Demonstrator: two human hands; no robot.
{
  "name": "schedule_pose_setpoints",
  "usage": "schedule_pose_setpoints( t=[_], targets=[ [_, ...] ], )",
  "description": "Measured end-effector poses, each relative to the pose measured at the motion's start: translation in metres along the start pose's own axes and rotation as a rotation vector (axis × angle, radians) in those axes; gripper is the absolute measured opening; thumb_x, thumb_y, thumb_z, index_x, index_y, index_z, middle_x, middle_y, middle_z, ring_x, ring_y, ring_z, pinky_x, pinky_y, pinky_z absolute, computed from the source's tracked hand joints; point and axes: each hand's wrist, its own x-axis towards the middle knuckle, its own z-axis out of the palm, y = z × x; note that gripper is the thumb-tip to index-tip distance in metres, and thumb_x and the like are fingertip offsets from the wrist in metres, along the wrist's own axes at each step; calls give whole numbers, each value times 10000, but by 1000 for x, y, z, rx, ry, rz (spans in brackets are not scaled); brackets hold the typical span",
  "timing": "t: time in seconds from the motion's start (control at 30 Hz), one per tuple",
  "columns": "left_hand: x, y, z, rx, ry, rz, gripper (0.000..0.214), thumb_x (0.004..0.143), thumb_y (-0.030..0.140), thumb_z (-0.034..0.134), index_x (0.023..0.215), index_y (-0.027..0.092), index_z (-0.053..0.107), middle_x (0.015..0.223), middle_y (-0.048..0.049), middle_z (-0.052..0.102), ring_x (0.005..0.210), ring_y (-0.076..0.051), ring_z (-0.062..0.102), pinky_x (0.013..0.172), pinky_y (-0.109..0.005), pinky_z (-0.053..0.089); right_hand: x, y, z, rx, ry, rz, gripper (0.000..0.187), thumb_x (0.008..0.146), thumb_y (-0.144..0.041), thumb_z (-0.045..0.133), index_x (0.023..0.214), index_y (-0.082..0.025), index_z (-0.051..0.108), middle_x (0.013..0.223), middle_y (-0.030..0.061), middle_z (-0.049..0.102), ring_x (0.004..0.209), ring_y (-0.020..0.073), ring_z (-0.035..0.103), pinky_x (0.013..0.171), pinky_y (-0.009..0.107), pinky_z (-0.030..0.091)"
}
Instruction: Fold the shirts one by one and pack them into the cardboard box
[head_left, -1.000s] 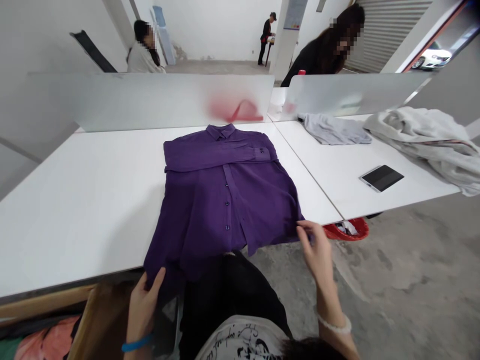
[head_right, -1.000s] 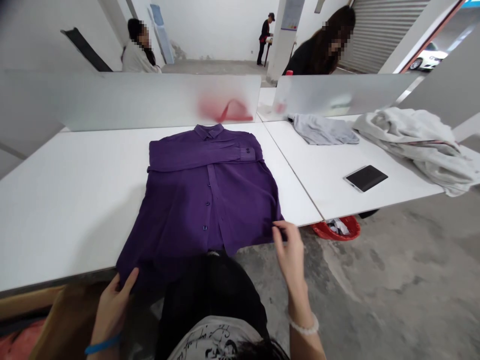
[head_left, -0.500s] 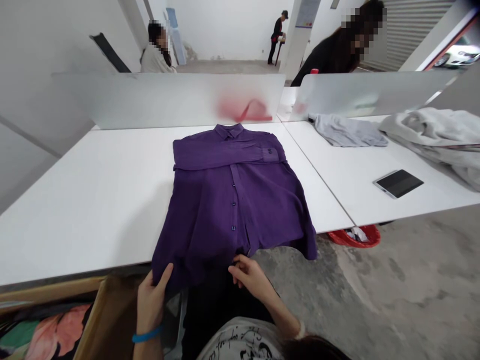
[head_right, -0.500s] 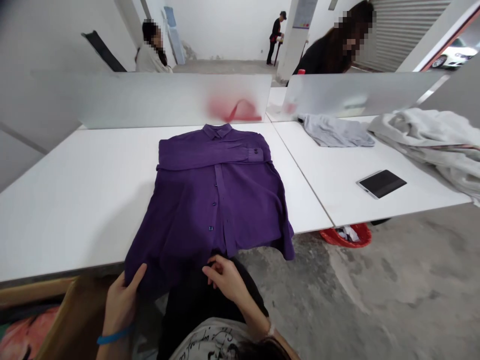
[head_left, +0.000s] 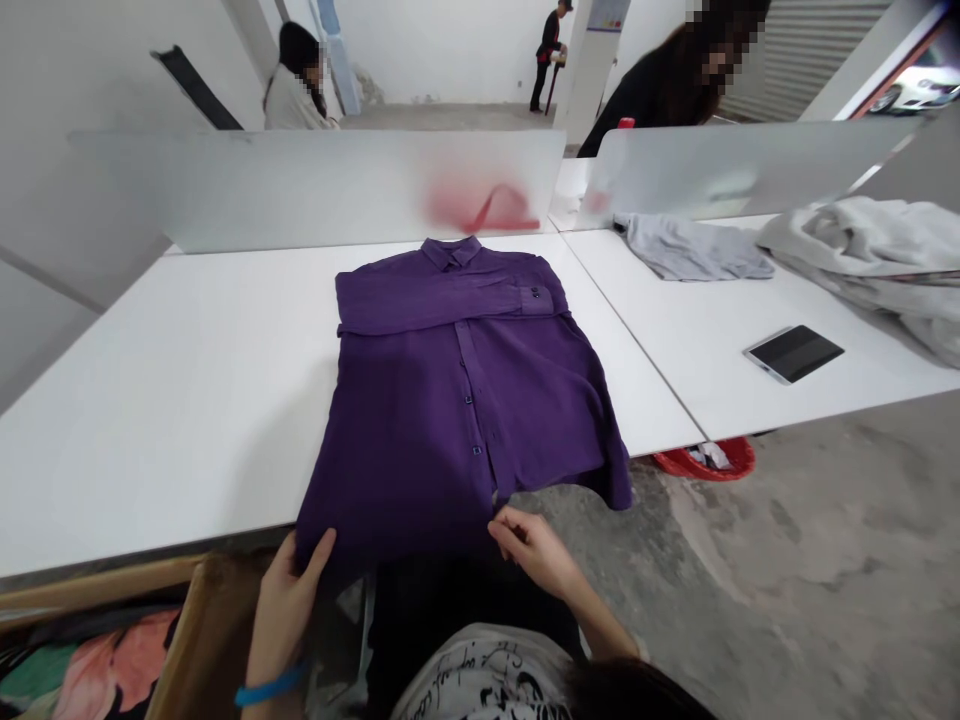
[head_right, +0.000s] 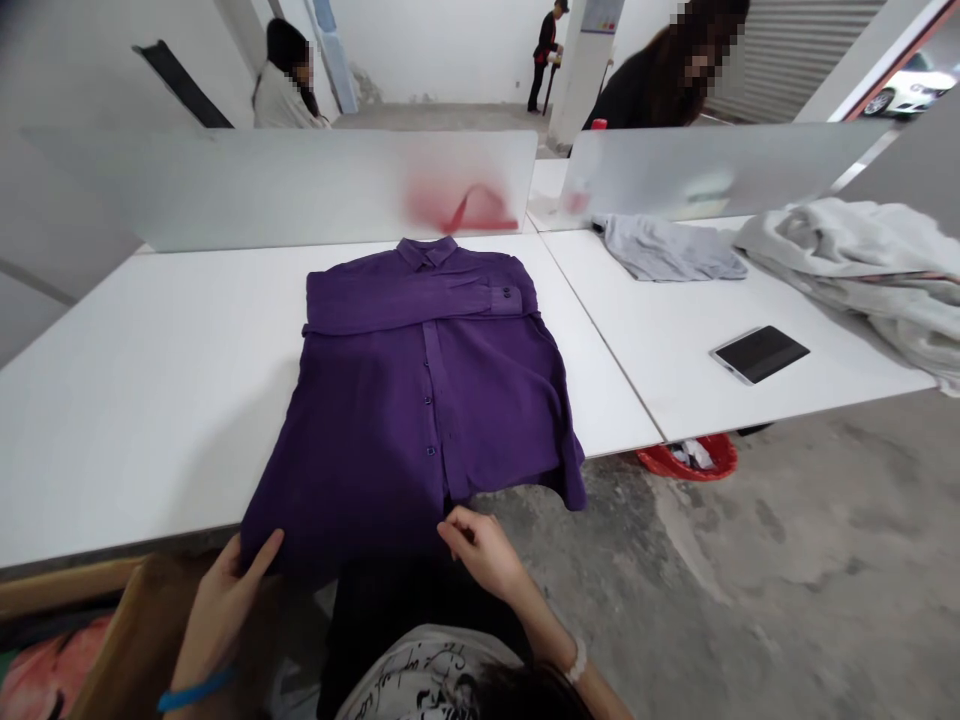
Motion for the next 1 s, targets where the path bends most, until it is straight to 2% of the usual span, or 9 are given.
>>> schedule_pose_setpoints(
  t=[0.1, 0.2, 0.27, 0.37, 0.47, 0.6, 0.77, 0.87, 1.0],
  targets=[
    [-2, 1, -9, 238, -89, 96, 527, 560, 582, 678, 916, 207, 576, 911, -60, 704, 908, -285, 650, 836, -403, 511, 8, 20, 4, 165, 89, 51, 372, 836, -526, 530, 752, -167, 584, 534, -54, 481, 475, 75, 428, 504, 208, 338],
    [-9, 6, -16, 551, -112, 88, 440, 650, 605, 576, 877, 228, 560, 872, -86, 712, 879, -300, 667, 760, -390, 510, 13, 38, 8, 431, 162, 124, 407, 758, -539, 623, 930, -171, 604, 713, -14, 604, 547, 96, 529, 543, 229, 419],
    [-16, 12, -18, 805, -149, 38, 415, 726, 616, 473, 826, 230, 590, 848, -107, 713, 845, -316, 671, 718, -395, 496, 14, 44, 8, 638, 173, 181, 372, 718, -490, 685, 922, -191, 598, 849, 11, 634, 681, 132, 604, 635, 269, 476],
    [-26, 24, -13, 1002, -342, 39, 414, 786, 573, 401, 744, 238, 643, 786, -103, 712, 792, -309, 672, 670, -369, 473, 14, 45, 6, 839, 176, 216, 272, 679, -397, 745, 805, -219, 583, 809, -8, 622, 782, 167, 632, 737, 318, 494],
    [-36, 36, 8, 898, -462, 218, 344, 818, 481, 412, 795, 249, 664, 860, -64, 720, 837, -247, 667, 718, -312, 461, 11, 42, 1, 838, 210, 210, 227, 686, -348, 750, 718, -220, 566, 728, -21, 607, 730, 152, 613, 753, 323, 485],
    [-55, 49, 60, 643, -545, 463, 345, 886, 441, 372, 944, 246, 650, 931, -26, 712, 802, -159, 653, 723, -240, 456, -1, 34, -3, 919, 212, 202, 195, 695, -343, 746, 726, -214, 603, 804, -4, 648, 758, 136, 593, 757, 301, 481],
    [-69, 55, 121, 872, -487, 582, 319, 916, 391, 392, 1026, 196, 620, 854, -60, 717, 714, -185, 668, 589, -251, 411, -25, 13, 4, 1046, 213, 274, 285, 590, -374, 807, 630, -224, 568, 630, -17, 617, 590, 135, 547, 589, 288, 463],
    [-68, 56, 137, 1002, -445, 570, 306, 928, 333, 374, 944, 169, 632, 835, -98, 719, 720, -209, 680, 537, -252, 364, -34, -3, 12, 1036, 120, 281, 299, 583, -372, 809, 736, -205, 614, 571, -22, 590, 530, 121, 512, 551, 273, 418],
    [-68, 63, 140, 1083, -432, 547, 315, 932, 264, 344, 856, 169, 635, 810, -114, 717, 747, -229, 686, 523, -257, 336, -38, -20, 19, 1045, 60, 248, 329, 601, -349, 797, 828, -181, 628, 563, -23, 586, 513, 104, 490, 519, 243, 369]
  ],
)
